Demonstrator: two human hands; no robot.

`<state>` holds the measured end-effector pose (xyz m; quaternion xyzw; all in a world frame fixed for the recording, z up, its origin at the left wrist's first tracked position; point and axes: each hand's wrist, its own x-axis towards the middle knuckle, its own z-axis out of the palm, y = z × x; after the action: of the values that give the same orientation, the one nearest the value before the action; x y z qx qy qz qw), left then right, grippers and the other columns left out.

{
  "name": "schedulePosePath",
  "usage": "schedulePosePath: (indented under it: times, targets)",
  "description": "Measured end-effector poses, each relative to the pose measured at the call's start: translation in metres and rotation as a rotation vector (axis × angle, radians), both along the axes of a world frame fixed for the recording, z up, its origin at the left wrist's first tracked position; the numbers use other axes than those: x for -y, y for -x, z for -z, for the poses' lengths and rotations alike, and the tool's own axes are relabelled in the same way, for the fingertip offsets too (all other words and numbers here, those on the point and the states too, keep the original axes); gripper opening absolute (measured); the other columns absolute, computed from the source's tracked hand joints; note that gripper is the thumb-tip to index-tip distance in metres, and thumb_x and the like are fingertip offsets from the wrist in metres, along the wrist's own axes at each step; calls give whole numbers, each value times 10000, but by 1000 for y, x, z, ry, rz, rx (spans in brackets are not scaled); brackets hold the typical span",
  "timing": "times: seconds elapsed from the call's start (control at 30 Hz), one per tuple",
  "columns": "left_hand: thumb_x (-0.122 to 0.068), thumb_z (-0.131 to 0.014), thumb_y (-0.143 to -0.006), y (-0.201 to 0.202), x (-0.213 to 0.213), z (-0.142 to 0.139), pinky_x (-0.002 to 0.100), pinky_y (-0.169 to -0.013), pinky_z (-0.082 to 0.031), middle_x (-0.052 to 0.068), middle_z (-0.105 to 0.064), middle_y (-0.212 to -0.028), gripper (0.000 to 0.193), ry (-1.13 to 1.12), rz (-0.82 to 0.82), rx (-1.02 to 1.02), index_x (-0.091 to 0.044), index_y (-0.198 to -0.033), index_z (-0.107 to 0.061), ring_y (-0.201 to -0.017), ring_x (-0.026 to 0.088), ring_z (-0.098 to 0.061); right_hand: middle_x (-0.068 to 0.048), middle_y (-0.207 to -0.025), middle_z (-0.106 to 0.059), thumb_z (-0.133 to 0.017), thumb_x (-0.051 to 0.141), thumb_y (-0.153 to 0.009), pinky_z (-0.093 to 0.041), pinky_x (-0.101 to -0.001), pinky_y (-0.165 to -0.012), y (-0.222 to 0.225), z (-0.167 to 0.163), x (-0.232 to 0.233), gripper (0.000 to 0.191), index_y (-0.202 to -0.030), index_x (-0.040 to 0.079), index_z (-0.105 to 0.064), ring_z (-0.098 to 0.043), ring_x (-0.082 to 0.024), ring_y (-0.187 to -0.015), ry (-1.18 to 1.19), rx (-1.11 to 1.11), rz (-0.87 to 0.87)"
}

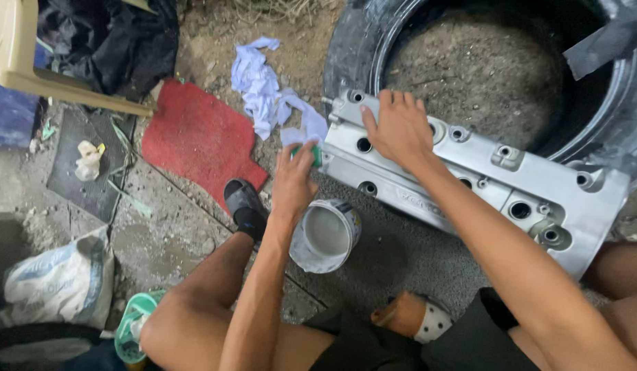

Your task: The person sits on the ground and scrubs an aluminum motorcycle cylinder head with a green abrasive pad, periodically dipping the pad in a bucket of water and repositioning the part to scrub different surfaces.

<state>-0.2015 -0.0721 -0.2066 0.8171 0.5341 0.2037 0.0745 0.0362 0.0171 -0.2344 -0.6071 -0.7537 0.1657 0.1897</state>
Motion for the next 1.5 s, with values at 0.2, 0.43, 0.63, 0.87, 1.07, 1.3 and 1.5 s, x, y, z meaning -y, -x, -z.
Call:
schedulePosePath:
  times: [0.2, 0.43, 0.63, 0.87, 1.07, 1.3, 1.5]
  targets:
    - [46, -719, -525, -1, 9, 2, 539, -1026, -419, 133, -606, -1387, 541, 16, 42, -92, -5, -1046, -586, -1200, 426, -526, -264, -1091, -666, -509, 430, -1045, -427, -528, -927, 1, 0, 0, 494, -1104, -46, -628, -596, -416, -1059, -23, 2, -12]
    - [61, -747, -601, -4, 10, 1, 525, -1058, -434, 138, -604, -1423, 557, 6, -58, -60, -13, -1134, -603, -1266, 438, -503, -275, -1159, -655, -498, 440, -1092, -422, -528, -984, 2, -3, 1, 506, -1157, -47, -617, -578, -422, -1110, -6, 6, -26]
    - [45, -725, -587, -8, -2, -4, 568, -1027, -405, 167, -614, -1372, 570, -40, -5, -115, 2, -1142, -601, -1239, 441, -501, -289, -1126, -649, -501, 449, -1051, -414, -537, -926, 1, -7, 1, 526, -1149, -56, -612, -581, -423, -1075, 10, 21, -6]
    - [41, -734, -624, -7, 5, -3, 581, -1049, -400, 148, -611, -1363, 555, 25, -13, -189, -17, -1154, -582, -1242, 429, -510, -293, -1113, -657, -507, 429, -1062, -410, -551, -936, 1, -10, 4, 507, -1167, -54, -623, -577, -431, -1062, -58, -6, -15]
    - [41, -757, -631, -14, -2, -7, 539, -1041, -402, 147, -597, -1418, 565, -42, -110, -98, -17, -1171, -602, -1269, 452, -482, -297, -1137, -661, -510, 429, -1068, -414, -544, -948, 0, -13, 4, 514, -1162, -64, -622, -573, -438, -1083, -35, 3, -23]
    - [56, -721, -576, 4, 29, -14, 545, -1047, -402, 160, -615, -1367, 498, 54, 58, -195, -17, -1053, -602, -1233, 422, -512, -306, -1104, -670, -511, 425, -1069, -417, -539, -942, 0, -18, 2, 521, -1134, -77, -637, -581, -432, -1052, -45, -12, -7]
    - [111, -692, -782, 12, 31, -18, 464, -1077, -470, 166, -642, -1369, 333, -31, -171, 72, -1, -1078, -588, -1221, 390, -547, -300, -1095, -676, -521, 426, -1063, -418, -526, -959, 0, -20, 4, 517, -1135, -70, -644, -588, -427, -1064, -34, -37, 4]
